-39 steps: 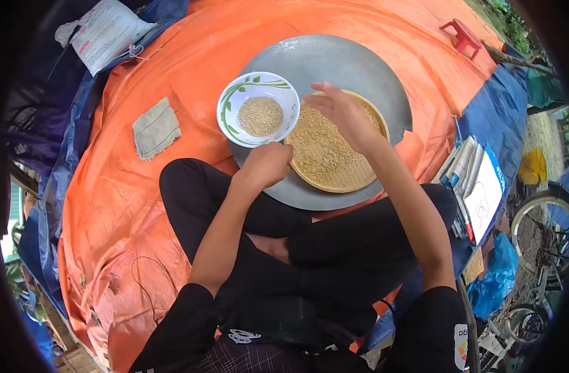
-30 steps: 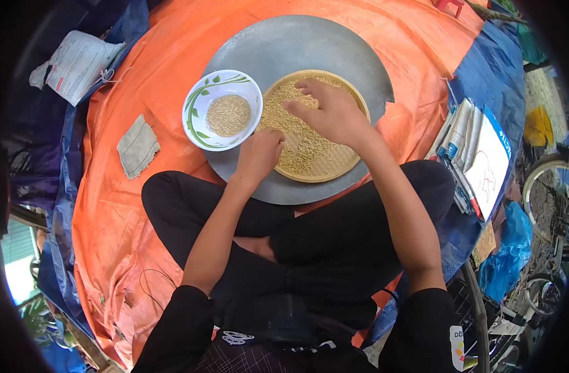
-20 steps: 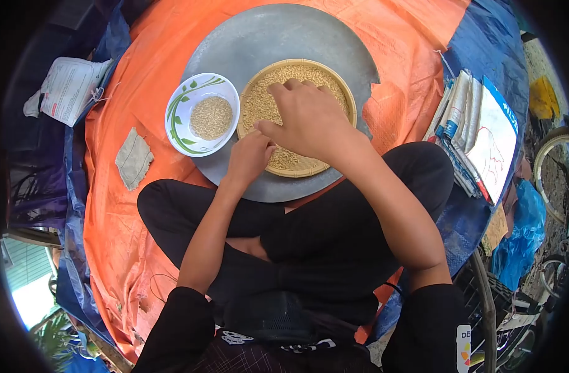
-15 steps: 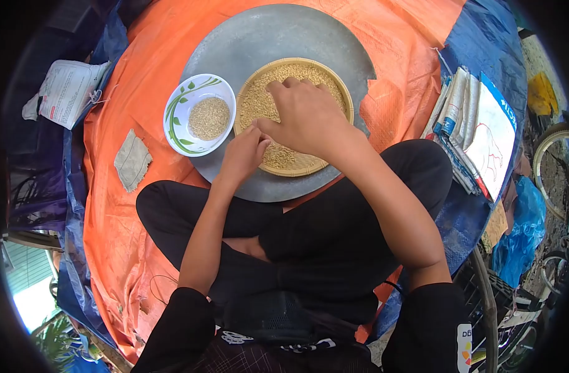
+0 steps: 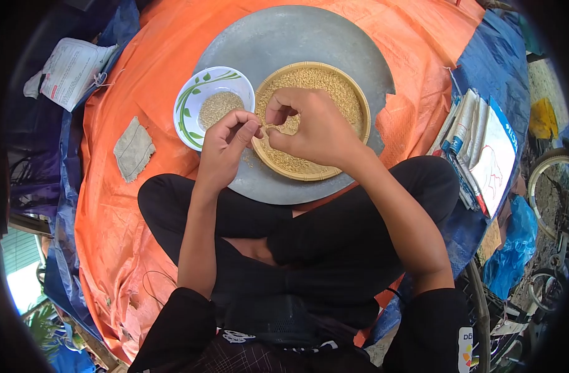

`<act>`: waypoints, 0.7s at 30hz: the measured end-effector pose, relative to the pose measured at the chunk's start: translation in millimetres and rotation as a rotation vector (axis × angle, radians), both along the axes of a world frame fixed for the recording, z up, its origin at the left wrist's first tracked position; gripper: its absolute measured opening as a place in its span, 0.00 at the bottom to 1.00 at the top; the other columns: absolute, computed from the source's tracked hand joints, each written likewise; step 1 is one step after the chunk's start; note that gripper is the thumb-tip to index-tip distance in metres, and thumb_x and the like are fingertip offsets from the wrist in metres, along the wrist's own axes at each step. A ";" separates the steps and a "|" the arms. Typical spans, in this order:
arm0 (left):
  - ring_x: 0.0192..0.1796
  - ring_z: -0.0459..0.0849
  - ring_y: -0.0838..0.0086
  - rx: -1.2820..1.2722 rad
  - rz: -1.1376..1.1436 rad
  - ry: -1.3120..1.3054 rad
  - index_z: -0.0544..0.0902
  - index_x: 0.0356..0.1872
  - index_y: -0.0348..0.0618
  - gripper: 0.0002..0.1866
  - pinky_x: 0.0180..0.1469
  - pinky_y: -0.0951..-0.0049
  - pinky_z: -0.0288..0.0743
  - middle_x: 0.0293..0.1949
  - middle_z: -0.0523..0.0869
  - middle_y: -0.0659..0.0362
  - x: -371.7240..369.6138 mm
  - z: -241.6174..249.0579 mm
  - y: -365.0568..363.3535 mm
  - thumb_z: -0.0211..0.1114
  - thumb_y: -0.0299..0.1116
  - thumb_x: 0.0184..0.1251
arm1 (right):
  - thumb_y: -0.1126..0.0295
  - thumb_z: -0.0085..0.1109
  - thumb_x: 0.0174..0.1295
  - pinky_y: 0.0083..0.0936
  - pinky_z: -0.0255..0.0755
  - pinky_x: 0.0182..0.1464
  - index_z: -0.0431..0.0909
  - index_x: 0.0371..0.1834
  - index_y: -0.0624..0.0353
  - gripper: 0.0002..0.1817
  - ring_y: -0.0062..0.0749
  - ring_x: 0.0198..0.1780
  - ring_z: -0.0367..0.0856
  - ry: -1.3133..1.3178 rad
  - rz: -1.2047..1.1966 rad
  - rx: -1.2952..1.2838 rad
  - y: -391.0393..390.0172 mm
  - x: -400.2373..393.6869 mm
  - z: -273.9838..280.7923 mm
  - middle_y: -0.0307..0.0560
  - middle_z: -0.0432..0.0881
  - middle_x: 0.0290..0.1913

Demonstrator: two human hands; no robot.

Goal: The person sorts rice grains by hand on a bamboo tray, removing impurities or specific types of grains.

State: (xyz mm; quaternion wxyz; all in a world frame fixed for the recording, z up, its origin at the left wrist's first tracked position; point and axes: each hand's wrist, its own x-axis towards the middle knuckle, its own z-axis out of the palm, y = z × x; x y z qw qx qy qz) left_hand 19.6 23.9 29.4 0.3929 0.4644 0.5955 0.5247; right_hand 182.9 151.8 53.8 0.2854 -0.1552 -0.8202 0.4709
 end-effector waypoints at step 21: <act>0.33 0.78 0.75 0.209 0.084 0.248 0.83 0.38 0.37 0.07 0.35 0.73 0.69 0.33 0.84 0.59 13.3 4.8 2.9 0.68 0.30 0.73 | 0.75 0.70 0.47 0.30 0.79 0.40 0.80 0.27 0.63 0.07 0.34 0.33 0.84 0.030 -0.011 0.020 -1.5 -1.3 -7.3 0.46 0.84 0.29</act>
